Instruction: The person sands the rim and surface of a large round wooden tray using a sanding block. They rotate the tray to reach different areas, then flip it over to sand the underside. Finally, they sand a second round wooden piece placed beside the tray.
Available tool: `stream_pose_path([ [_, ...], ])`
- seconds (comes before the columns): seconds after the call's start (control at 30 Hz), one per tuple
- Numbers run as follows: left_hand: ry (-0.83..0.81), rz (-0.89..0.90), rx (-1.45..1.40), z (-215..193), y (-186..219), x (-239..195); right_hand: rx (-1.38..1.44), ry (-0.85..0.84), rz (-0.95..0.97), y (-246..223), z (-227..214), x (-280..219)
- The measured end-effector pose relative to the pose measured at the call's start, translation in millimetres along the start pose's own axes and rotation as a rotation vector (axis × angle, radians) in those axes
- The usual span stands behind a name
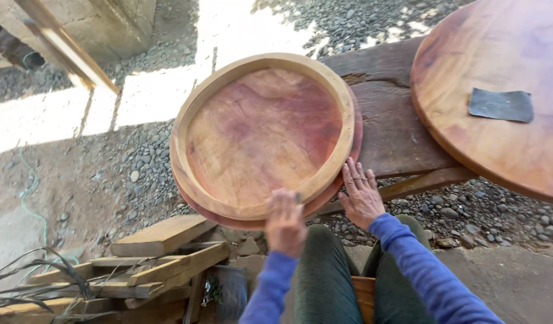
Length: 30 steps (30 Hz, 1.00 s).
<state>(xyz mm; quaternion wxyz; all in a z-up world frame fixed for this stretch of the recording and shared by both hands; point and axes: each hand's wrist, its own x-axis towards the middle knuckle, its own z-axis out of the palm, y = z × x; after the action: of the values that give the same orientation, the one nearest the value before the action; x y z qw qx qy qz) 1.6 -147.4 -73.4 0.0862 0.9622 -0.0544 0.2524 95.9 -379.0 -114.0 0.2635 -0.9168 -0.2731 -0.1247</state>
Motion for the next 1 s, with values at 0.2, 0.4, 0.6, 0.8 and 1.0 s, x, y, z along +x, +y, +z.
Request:
stream_pose_path([
  [0.2, -0.008, 0.057, -0.157, 19.6, 40.0, 45.7, -0.089, -0.125, 0.094, 9.4, -20.3, -1.1],
  [0.4, 0.051, 0.063, -0.072, -24.7, -1.8, -11.2, -0.094, -0.273, 0.155, 48.5, -31.4, -2.5],
  [0.6, 0.01, 0.046, -0.074, 45.7, 43.2, 59.5, -0.084, -0.424, 0.189, 38.1, -41.9, 9.1],
  [0.8, -0.057, 0.157, -0.087, 25.6, 19.4, 48.0, -0.079, -0.407, 0.193, 53.7, -28.1, 2.1],
  [1.0, 0.016, 0.0, 0.015, -24.6, -18.3, -6.8, -0.057, -0.409, 0.173, 51.2, -30.4, 2.7],
])
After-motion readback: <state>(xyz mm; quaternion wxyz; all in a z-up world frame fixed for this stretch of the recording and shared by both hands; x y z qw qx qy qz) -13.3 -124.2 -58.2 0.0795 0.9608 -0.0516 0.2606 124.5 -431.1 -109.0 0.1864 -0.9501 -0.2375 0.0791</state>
